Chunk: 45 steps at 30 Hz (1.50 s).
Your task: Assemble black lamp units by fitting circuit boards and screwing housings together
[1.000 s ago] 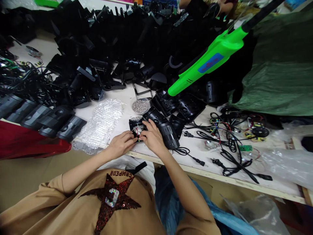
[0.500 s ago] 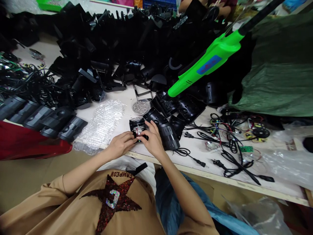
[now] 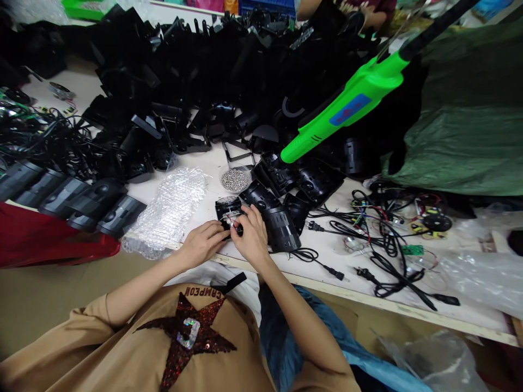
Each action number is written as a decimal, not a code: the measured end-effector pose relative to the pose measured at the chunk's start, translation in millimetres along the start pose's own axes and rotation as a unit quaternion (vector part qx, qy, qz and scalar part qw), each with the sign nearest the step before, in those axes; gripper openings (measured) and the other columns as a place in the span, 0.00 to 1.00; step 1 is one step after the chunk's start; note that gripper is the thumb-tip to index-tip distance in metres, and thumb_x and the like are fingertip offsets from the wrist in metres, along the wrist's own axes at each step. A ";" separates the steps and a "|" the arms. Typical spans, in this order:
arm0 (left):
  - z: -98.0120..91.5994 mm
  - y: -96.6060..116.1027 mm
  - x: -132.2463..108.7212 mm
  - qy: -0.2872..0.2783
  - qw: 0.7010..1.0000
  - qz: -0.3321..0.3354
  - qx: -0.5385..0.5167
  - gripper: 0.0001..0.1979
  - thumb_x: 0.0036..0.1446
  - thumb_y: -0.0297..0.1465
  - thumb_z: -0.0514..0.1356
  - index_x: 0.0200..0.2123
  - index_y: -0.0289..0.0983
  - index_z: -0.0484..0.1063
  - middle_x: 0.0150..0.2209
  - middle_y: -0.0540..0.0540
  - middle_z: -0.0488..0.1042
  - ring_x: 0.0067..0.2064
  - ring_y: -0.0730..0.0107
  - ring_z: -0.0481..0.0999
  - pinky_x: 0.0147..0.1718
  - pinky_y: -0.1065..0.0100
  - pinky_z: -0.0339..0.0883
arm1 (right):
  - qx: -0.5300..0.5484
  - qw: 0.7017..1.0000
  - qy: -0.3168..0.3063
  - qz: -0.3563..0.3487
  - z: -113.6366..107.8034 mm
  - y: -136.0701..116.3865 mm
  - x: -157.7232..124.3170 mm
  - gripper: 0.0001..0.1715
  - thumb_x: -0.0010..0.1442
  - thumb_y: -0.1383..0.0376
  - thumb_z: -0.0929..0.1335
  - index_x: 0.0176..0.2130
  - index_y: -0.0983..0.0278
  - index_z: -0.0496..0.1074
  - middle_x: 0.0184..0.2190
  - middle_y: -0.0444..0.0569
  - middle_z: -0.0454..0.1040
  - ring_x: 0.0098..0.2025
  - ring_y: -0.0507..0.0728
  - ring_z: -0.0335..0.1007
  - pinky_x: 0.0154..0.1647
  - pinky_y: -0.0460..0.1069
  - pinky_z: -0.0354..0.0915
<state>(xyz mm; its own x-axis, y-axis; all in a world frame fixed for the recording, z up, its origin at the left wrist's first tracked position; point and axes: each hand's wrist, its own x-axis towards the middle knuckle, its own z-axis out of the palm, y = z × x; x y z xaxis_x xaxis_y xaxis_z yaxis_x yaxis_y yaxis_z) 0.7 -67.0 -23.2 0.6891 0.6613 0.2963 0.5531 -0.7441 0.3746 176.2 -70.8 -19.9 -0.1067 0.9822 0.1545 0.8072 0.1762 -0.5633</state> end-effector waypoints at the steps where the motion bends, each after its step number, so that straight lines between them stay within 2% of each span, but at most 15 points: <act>1: 0.0 0.6 0.6 -0.002 1.000 0.000 0.005 0.11 0.61 0.28 0.51 0.46 0.35 0.66 0.40 0.43 0.71 0.49 0.64 0.68 0.47 0.63 0.69 | 0.002 1.000 -0.006 0.000 0.1 1.6 0.2 0.01 0.54 0.66 0.65 0.30 0.62 0.67 0.52 0.56 0.66 0.61 0.65 0.51 0.54 0.63 0.59; 7: 0.7 -1.1 -0.6 -0.036 0.999 -0.007 0.036 0.08 0.61 0.27 0.51 0.42 0.36 0.68 0.39 0.42 0.69 0.49 0.63 0.68 0.44 0.61 0.70 | 0.015 0.999 -0.023 -0.016 0.7 5.2 -1.6 0.09 0.57 0.61 0.64 0.37 0.62 0.67 0.56 0.58 0.61 0.62 0.65 0.49 0.56 0.63 0.57; 11: 1.9 -4.9 -2.2 -0.037 0.999 0.008 0.039 0.10 0.60 0.26 0.52 0.45 0.36 0.66 0.41 0.42 0.70 0.49 0.62 0.68 0.46 0.60 0.68 | -0.009 0.998 0.031 -0.053 -22.2 10.9 -10.6 0.13 0.59 0.59 0.63 0.43 0.62 0.67 0.54 0.57 0.64 0.59 0.63 0.55 0.57 0.61 0.58; 14: 3.7 -6.4 -4.4 -0.016 1.000 0.004 0.026 0.13 0.60 0.26 0.51 0.49 0.34 0.64 0.43 0.42 0.70 0.49 0.62 0.68 0.49 0.60 0.67 | -0.097 0.992 0.086 -0.010 -49.1 24.2 -21.6 0.19 0.59 0.56 0.63 0.47 0.64 0.66 0.55 0.59 0.63 0.58 0.65 0.56 0.57 0.61 0.57; 17: 4.4 -7.9 -9.0 0.016 1.000 -0.016 -0.021 0.16 0.61 0.29 0.51 0.52 0.34 0.59 0.46 0.40 0.68 0.50 0.62 0.68 0.49 0.59 0.68 | -0.168 0.982 0.039 0.075 -65.7 40.2 -32.0 0.31 0.56 0.52 0.65 0.55 0.64 0.61 0.56 0.62 0.61 0.56 0.70 0.59 0.51 0.64 0.63; 19: 3.0 -10.6 -11.5 0.041 0.996 -0.041 -0.063 0.21 0.60 0.34 0.55 0.55 0.34 0.56 0.48 0.37 0.66 0.51 0.59 0.67 0.48 0.58 0.68 | -0.173 0.977 -0.008 0.121 -66.8 47.8 -36.0 0.37 0.55 0.53 0.66 0.59 0.62 0.54 0.56 0.61 0.61 0.54 0.70 0.62 0.46 0.64 0.66; 21: 0.1 -16.0 -11.0 0.059 0.990 -0.080 -0.099 0.34 0.54 0.40 0.60 0.58 0.35 0.50 0.52 0.34 0.61 0.55 0.53 0.64 0.49 0.53 0.66 | -0.166 0.975 -0.027 0.144 -62.5 51.3 -37.2 0.42 0.54 0.54 0.67 0.62 0.61 0.49 0.56 0.60 0.61 0.54 0.69 0.62 0.46 0.63 0.67; 23: -3.3 -24.4 -6.5 0.051 0.985 -0.112 -0.125 0.48 0.47 0.43 0.65 0.62 0.35 0.41 0.58 0.29 0.53 0.60 0.46 0.56 0.53 0.47 0.61 | -0.162 0.974 -0.025 0.153 -57.7 51.0 -36.4 0.45 0.52 0.55 0.68 0.62 0.63 0.47 0.57 0.61 0.60 0.55 0.69 0.60 0.48 0.62 0.65; 25: -5.3 -34.5 0.9 0.023 0.981 -0.121 -0.151 0.57 0.43 0.44 0.67 0.64 0.37 0.31 0.62 0.27 0.42 0.64 0.42 0.46 0.55 0.44 0.56 | -0.156 0.974 -0.015 0.165 -57.1 48.1 -35.3 0.46 0.51 0.56 0.68 0.63 0.63 0.47 0.56 0.62 0.61 0.55 0.69 0.61 0.47 0.62 0.65; 28: -3.7 -48.5 10.7 -0.027 0.974 -0.110 -0.196 0.62 0.40 0.46 0.67 0.64 0.39 0.24 0.64 0.29 0.36 0.65 0.41 0.40 0.57 0.43 0.53 | -0.137 0.970 0.024 0.198 -66.0 40.9 -35.3 0.47 0.50 0.54 0.67 0.63 0.64 0.46 0.54 0.62 0.63 0.53 0.70 0.62 0.46 0.62 0.65; 32: 3.6 -55.1 13.8 -0.076 0.964 -0.105 -0.230 0.64 0.38 0.50 0.66 0.64 0.40 0.23 0.65 0.31 0.34 0.65 0.41 0.40 0.56 0.45 0.54 | -0.060 0.958 0.072 0.270 -79.2 27.5 -34.1 0.52 0.47 0.49 0.68 0.63 0.61 0.46 0.54 0.60 0.63 0.51 0.69 0.64 0.47 0.62 0.63; 36: 9.0 -50.8 10.6 -0.078 0.958 -0.141 -0.236 0.64 0.37 0.50 0.67 0.64 0.42 0.22 0.65 0.34 0.35 0.65 0.43 0.43 0.57 0.48 0.56 | 0.137 0.962 0.055 0.229 -70.0 12.1 -22.8 0.52 0.47 0.50 0.70 0.62 0.61 0.46 0.51 0.58 0.65 0.49 0.62 0.67 0.48 0.57 0.64; 38: 10.3 -48.8 8.7 -0.067 0.958 -0.142 -0.239 0.65 0.37 0.49 0.67 0.64 0.42 0.22 0.64 0.34 0.37 0.64 0.44 0.45 0.57 0.49 0.56 | 0.174 0.963 0.035 0.205 -60.4 6.9 -14.8 0.50 0.48 0.50 0.69 0.62 0.62 0.46 0.51 0.58 0.65 0.48 0.60 0.68 0.47 0.56 0.65; 41: 9.7 -47.4 6.9 -0.034 0.968 -0.116 -0.218 0.64 0.38 0.49 0.67 0.64 0.41 0.24 0.65 0.32 0.35 0.64 0.42 0.43 0.57 0.46 0.53 | 0.062 0.977 0.043 0.199 -49.9 8.4 -5.8 0.48 0.49 0.50 0.68 0.62 0.61 0.48 0.52 0.59 0.65 0.50 0.64 0.67 0.48 0.60 0.65; 45: 2.7 -43.2 13.1 0.018 0.989 -0.008 -0.150 0.57 0.40 0.51 0.65 0.64 0.44 0.34 0.66 0.34 0.32 0.65 0.40 0.36 0.58 0.41 0.43 | -0.180 0.967 0.123 0.131 -46.8 29.1 -3.1 0.44 0.51 0.52 0.68 0.60 0.66 0.53 0.55 0.64 0.61 0.55 0.70 0.60 0.50 0.64 0.62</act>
<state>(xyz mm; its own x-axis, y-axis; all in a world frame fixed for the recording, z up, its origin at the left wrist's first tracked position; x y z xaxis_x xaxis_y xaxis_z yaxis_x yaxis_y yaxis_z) -12.9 -26.5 -37.8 0.6604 0.6805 0.3175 0.3971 -0.6753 0.6216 227.2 -71.7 1.2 0.2352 0.9372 0.2577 0.9424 -0.1549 -0.2966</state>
